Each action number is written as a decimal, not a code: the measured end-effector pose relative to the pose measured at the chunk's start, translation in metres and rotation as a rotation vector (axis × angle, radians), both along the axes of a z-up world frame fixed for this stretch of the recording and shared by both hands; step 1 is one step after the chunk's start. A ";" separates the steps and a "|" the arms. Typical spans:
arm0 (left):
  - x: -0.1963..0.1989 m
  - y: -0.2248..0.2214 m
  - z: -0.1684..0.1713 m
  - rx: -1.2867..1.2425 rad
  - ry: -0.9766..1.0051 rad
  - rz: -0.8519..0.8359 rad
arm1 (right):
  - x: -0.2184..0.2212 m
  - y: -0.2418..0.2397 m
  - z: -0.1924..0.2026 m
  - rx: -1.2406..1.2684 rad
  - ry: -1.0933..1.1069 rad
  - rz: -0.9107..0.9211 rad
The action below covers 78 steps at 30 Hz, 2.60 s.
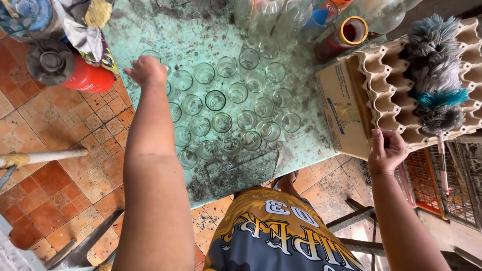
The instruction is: The person moves a plastic basket and then systematically inspects or counts a large collection of small glass jars arranged on a table.
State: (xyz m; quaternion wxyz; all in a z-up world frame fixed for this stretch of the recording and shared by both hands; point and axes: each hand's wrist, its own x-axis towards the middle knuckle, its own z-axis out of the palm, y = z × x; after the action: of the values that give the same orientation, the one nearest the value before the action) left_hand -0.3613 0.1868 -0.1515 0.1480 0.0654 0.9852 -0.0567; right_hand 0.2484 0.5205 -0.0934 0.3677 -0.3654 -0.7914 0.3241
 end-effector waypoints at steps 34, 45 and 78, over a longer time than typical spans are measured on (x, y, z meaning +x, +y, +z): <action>0.431 -0.190 0.011 0.842 0.255 0.358 | -0.122 -0.027 0.073 0.014 -0.111 0.425; 0.583 -0.161 0.006 0.587 -0.182 0.728 | -0.328 0.068 -0.070 -0.317 -0.631 0.539; 0.737 -0.166 -0.050 0.320 -0.652 1.209 | -0.395 0.069 -0.002 0.427 -0.421 0.795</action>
State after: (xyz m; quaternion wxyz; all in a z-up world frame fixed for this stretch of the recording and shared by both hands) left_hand 0.3756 0.0208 -0.2016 0.4300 -0.4590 0.7504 0.2035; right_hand -0.1467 0.5896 -0.0957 0.1146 -0.0094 -0.9752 0.1891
